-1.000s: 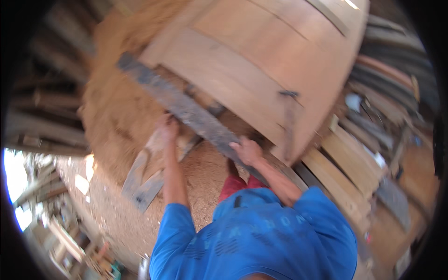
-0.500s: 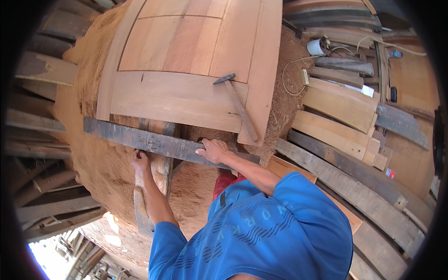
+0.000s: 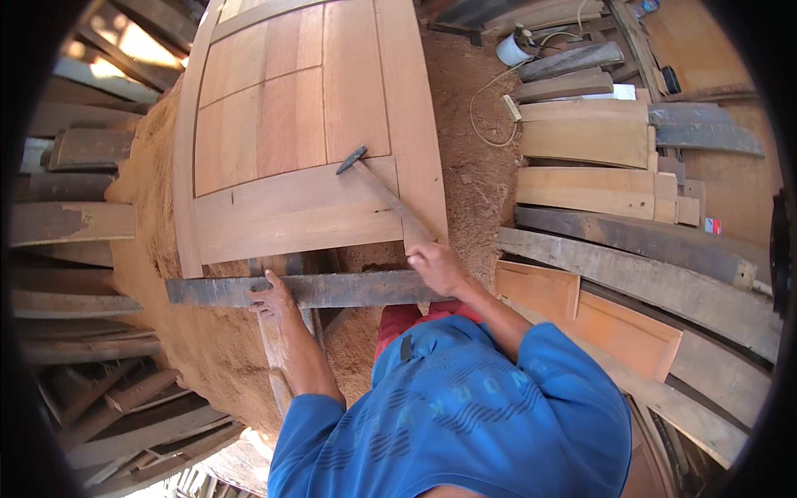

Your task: The person assembles a wooden door by aligning and securing wooden planks using a hammer and nails. They repeatedly adjust the planks, hammer nails into place, and measure the door with a tape measure to ensure proper alignment and dimensions.

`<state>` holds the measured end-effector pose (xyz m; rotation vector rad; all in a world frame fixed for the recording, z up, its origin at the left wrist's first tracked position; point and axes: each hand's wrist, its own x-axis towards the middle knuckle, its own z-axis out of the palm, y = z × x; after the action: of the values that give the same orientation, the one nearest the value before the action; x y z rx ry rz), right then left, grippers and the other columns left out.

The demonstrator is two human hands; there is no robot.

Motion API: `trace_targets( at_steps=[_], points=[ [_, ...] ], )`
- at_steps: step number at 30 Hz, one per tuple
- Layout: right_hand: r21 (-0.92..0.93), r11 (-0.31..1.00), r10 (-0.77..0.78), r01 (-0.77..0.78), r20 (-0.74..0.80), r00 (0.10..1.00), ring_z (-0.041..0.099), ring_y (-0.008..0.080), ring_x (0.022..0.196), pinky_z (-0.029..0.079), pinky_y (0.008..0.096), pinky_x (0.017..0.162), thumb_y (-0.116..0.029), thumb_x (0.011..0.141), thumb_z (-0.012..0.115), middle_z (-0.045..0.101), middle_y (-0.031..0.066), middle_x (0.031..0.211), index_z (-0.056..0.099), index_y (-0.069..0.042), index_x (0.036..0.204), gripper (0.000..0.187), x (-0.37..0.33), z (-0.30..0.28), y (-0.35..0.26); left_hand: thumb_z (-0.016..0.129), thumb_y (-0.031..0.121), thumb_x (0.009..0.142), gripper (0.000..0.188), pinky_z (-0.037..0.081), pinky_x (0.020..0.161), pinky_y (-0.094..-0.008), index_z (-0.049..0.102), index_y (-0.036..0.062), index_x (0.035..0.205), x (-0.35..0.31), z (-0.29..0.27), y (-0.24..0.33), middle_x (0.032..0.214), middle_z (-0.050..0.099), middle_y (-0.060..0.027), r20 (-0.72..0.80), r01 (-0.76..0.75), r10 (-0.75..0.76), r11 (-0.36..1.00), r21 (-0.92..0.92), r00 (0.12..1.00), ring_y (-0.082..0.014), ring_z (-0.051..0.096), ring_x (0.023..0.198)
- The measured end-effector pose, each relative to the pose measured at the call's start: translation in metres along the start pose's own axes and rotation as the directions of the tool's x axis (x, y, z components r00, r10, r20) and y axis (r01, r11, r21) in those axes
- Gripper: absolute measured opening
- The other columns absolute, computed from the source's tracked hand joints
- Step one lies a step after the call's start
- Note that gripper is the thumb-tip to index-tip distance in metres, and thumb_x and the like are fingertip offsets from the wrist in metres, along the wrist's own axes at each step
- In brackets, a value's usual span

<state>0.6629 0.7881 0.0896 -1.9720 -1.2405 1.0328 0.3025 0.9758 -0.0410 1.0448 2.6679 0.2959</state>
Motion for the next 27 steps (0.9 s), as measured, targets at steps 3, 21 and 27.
trace_targets(
  at_steps=[3, 21, 27],
  points=[
    [0.044, 0.993, 0.114, -0.106, -0.296, 0.948, 0.066, 0.0374, 0.085, 0.052, 0.0446, 0.076, -0.021, 0.092, 0.055, 0.067, 0.0197, 0.087, 0.066, -0.004, 0.093, 0.021, -0.023, -0.044, 0.029, 0.062, 0.069, 0.076, 0.106, 0.016, 0.109, -0.0682, 0.011, 0.0161, 0.154, -0.003, 0.003, 0.007, 0.156, -0.001, -0.0361, 0.001, 0.026, -0.026, 0.995, 0.092, 1.0, -0.0583, 0.016, 0.14],
    [-0.563, 0.574, 0.774, -0.595, 0.135, 0.619, 0.043, 0.0392, 0.132, 0.042, 0.0503, 0.104, -0.038, 0.091, 0.057, 0.043, 0.0196, 0.144, 0.059, -0.018, 0.133, 0.046, 0.077, -0.076, 0.408, 0.061, 0.055, 0.088, 0.088, 0.039, 0.106, -0.0497, 0.027, 0.0026, 0.15, 0.014, -0.003, -0.019, 0.147, 0.036, -0.0312, -0.019, -0.204, 0.204, 0.979, 0.0, 0.979, -0.0428, 0.042, 0.13],
    [-0.751, 0.536, 0.756, -0.386, 0.224, 0.614, 0.041, 0.039, 0.133, 0.032, 0.0525, 0.11, -0.031, 0.093, 0.051, 0.038, 0.0167, 0.15, 0.057, -0.017, 0.136, 0.046, 0.152, -0.062, 0.553, 0.065, 0.038, 0.09, 0.082, 0.041, 0.104, -0.0403, 0.027, -0.0067, 0.147, 0.03, -0.012, -0.031, 0.137, 0.046, -0.0238, 0.06, -0.22, 0.261, 0.9, -0.377, 0.963, -0.0311, 0.049, 0.119]
  ],
)
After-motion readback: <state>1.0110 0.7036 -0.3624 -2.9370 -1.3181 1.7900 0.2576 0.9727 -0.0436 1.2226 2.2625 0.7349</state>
